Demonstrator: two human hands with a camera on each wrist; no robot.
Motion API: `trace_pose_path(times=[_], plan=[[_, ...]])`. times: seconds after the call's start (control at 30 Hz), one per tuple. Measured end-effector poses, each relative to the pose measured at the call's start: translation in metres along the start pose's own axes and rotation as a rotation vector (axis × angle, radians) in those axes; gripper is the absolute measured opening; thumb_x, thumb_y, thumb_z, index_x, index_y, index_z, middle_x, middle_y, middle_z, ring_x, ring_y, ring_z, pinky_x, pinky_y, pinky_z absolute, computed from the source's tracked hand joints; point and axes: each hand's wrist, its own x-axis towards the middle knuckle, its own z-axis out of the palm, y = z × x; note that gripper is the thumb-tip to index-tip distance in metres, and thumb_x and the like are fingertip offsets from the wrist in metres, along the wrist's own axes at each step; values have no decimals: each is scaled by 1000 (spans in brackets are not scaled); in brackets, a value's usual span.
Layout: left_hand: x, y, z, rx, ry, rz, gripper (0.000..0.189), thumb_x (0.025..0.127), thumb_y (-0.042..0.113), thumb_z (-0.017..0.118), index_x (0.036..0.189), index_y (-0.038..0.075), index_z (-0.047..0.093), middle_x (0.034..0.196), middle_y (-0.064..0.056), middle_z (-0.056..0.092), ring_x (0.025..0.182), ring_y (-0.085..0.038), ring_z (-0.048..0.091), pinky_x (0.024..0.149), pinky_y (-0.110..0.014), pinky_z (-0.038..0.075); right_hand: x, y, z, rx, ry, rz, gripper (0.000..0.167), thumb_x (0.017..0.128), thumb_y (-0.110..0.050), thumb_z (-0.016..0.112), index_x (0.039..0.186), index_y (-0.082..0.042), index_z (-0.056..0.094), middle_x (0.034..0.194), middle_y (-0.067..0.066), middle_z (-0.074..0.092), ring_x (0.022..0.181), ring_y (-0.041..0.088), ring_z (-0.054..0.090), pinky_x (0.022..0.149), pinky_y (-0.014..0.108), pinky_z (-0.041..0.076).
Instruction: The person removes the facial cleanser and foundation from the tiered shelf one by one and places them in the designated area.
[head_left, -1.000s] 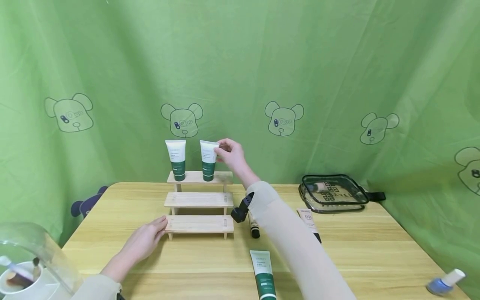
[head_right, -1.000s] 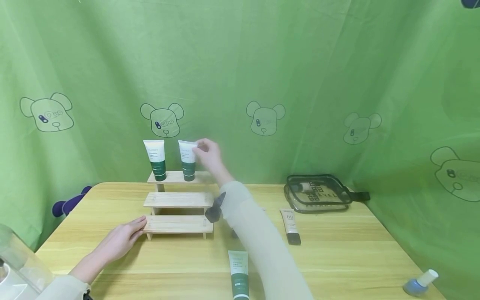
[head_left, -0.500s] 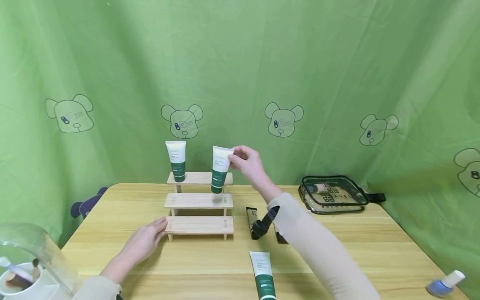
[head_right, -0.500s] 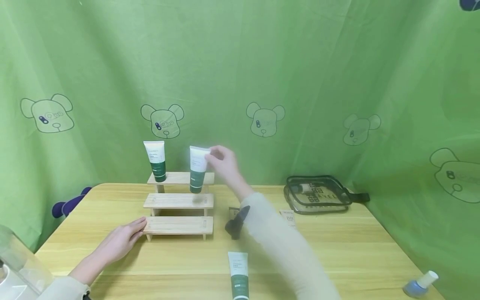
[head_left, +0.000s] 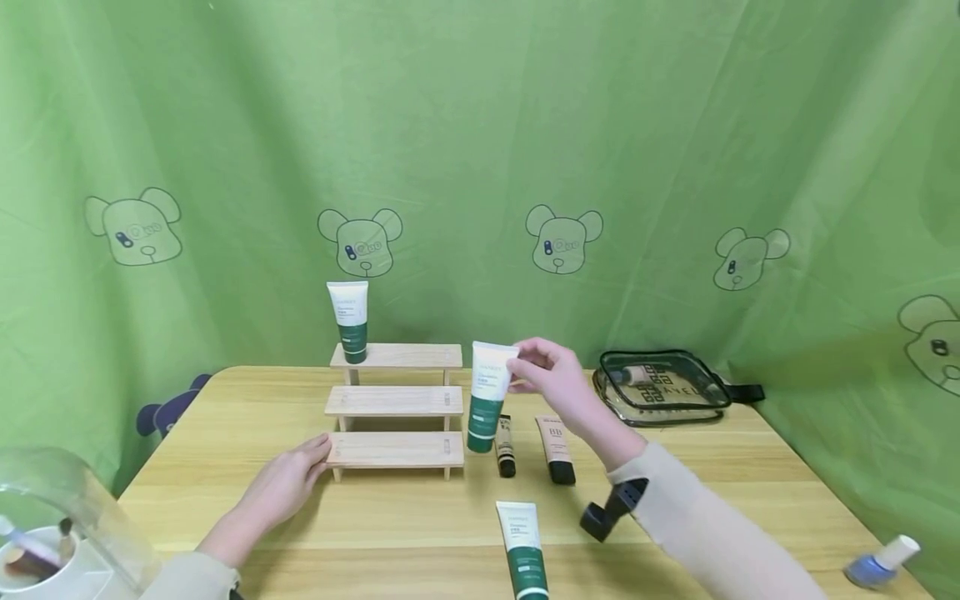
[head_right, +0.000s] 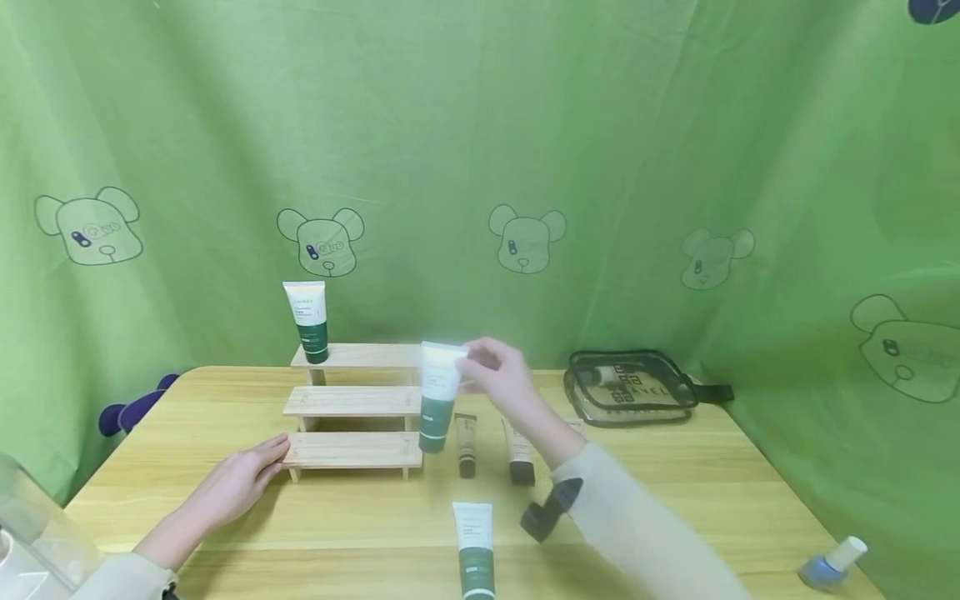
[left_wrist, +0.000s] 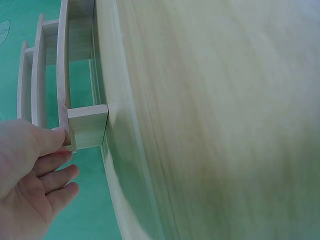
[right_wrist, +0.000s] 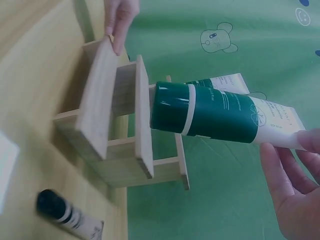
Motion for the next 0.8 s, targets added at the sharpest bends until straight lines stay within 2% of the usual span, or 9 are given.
trace_pose_path(times=[0.2,0.43,0.63,0.8], plan=[[0,0,0,-2,0,11,34,85,-2,60,118,-8,57,125,-23,52,110,-40,52,93,-50,42,-30,10,-20,-62,-10,47,24,88,-7,59,106,8,53,94,17,60,83,24,60,76,38,56],[0,-1,0,2,-4,6,35,85,-2,60,118,-8,56,125,-23,51,110,-40,51,94,-50,41,-63,36,-41,-66,-11,136,27,88,-6,59,105,12,50,88,14,59,79,23,60,73,37,57],[1,-1,-1,8,-3,12,34,85,-1,60,118,-8,57,124,-23,52,110,-40,52,93,-50,42,-85,59,-57,-42,-82,190,31,88,-6,57,108,16,46,86,12,58,77,24,59,71,37,57],[1,-2,1,7,3,14,34,84,-2,61,118,-8,57,124,-23,52,109,-40,53,93,-50,42,-98,74,-65,-34,-140,226,26,89,-6,55,102,15,48,83,11,58,74,23,60,68,36,57]])
